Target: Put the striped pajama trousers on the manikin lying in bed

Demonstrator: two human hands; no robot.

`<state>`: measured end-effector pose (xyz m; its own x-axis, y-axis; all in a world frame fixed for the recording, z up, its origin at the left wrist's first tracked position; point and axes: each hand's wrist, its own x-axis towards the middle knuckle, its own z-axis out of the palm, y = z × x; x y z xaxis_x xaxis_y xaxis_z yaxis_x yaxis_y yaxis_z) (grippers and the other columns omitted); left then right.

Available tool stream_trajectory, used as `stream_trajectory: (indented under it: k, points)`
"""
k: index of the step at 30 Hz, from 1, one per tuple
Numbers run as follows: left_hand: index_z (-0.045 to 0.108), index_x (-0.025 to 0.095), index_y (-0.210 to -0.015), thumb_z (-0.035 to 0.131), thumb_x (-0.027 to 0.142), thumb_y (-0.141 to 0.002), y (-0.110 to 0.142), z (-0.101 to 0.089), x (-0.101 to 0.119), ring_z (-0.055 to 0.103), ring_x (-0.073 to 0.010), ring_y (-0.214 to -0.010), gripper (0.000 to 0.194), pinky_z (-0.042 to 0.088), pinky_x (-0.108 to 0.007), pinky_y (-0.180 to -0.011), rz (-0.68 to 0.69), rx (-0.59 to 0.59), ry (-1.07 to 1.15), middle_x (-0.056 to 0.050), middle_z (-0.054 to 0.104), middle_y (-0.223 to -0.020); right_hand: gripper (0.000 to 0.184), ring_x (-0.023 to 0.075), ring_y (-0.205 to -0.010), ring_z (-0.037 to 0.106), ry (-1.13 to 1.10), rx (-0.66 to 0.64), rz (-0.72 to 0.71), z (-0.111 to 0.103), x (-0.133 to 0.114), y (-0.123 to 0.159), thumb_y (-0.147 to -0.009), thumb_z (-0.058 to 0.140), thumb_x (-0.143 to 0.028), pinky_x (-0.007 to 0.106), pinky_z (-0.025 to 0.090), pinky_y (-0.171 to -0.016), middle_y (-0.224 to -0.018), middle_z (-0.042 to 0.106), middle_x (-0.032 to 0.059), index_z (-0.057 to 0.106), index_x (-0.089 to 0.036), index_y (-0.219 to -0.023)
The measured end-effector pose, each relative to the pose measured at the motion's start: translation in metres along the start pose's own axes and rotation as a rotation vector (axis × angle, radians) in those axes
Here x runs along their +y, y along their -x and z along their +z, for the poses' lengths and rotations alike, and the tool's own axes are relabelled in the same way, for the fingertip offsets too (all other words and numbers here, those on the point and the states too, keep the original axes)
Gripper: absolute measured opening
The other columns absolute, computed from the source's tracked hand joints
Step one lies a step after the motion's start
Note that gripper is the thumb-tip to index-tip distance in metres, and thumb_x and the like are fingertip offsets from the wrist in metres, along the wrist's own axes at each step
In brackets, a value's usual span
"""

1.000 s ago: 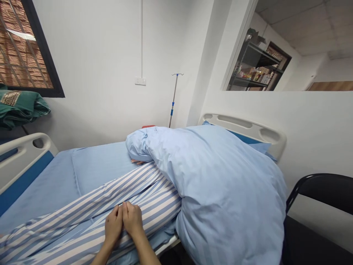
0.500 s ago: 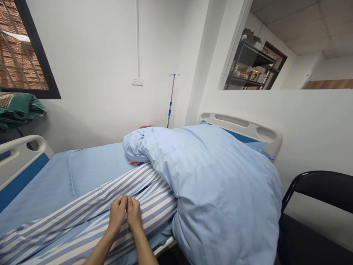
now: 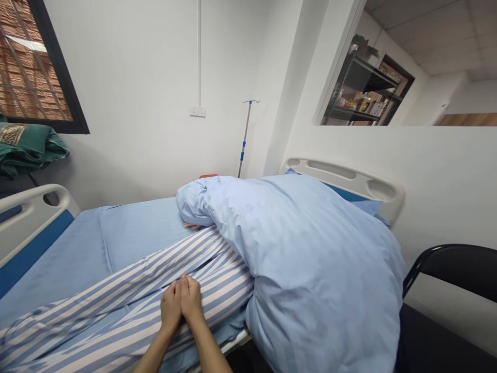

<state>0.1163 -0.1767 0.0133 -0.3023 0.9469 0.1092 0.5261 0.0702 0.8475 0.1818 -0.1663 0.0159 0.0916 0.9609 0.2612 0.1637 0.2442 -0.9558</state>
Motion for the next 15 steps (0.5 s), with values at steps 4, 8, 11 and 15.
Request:
stream_trajectory:
  k: [4, 8, 11, 15]
  points:
    - [0.047, 0.021, -0.062, 0.029, 0.038, -0.085, 0.0, 0.001, 0.001, 0.051, -0.017, -0.064, 0.033, 0.03, -0.027, -0.061, -0.012, -0.045, -0.009, -0.004, 0.06, -0.064, 0.038, 0.0106, -0.052, 0.037, 0.177, -0.029, -0.06, -0.01, -0.016, -0.004, -0.089, 0.036, -0.037, 0.022, 0.026, -0.051, -0.052, 0.038, -0.0036, 0.036, -0.019, -0.056]
    - [0.044, 0.021, -0.059, 0.032, 0.037, -0.084, 0.0, 0.0, 0.004, 0.049, -0.0156, -0.061, 0.032, 0.029, -0.026, -0.059, -0.037, -0.067, -0.021, -0.004, 0.059, -0.062, 0.037, 0.0104, -0.05, 0.037, 0.298, -0.046, -0.134, -0.017, -0.025, -0.009, -0.091, 0.033, -0.034, 0.023, 0.024, -0.051, -0.051, 0.039, -0.0036, 0.037, -0.019, -0.057]
    - [0.044, 0.021, -0.06, 0.031, 0.037, -0.085, 0.001, 0.0, 0.005, 0.048, -0.0153, -0.061, 0.032, 0.028, -0.026, -0.059, -0.036, -0.047, -0.014, -0.003, 0.058, -0.061, 0.038, 0.0104, -0.05, 0.039, 0.336, -0.063, -0.138, -0.018, -0.017, -0.009, -0.092, 0.031, -0.035, 0.023, 0.024, -0.052, -0.05, 0.041, -0.0031, 0.039, -0.019, -0.058]
    - [0.043, 0.021, -0.059, 0.031, 0.037, -0.085, 0.001, 0.0, 0.005, 0.047, -0.0147, -0.061, 0.033, 0.029, -0.026, -0.06, -0.031, -0.039, 0.004, -0.002, 0.055, -0.059, 0.038, 0.0107, -0.05, 0.042, 0.376, -0.037, -0.12, -0.016, -0.001, -0.007, -0.093, 0.03, -0.035, 0.023, 0.024, -0.053, -0.051, 0.045, -0.0022, 0.042, -0.019, -0.061]
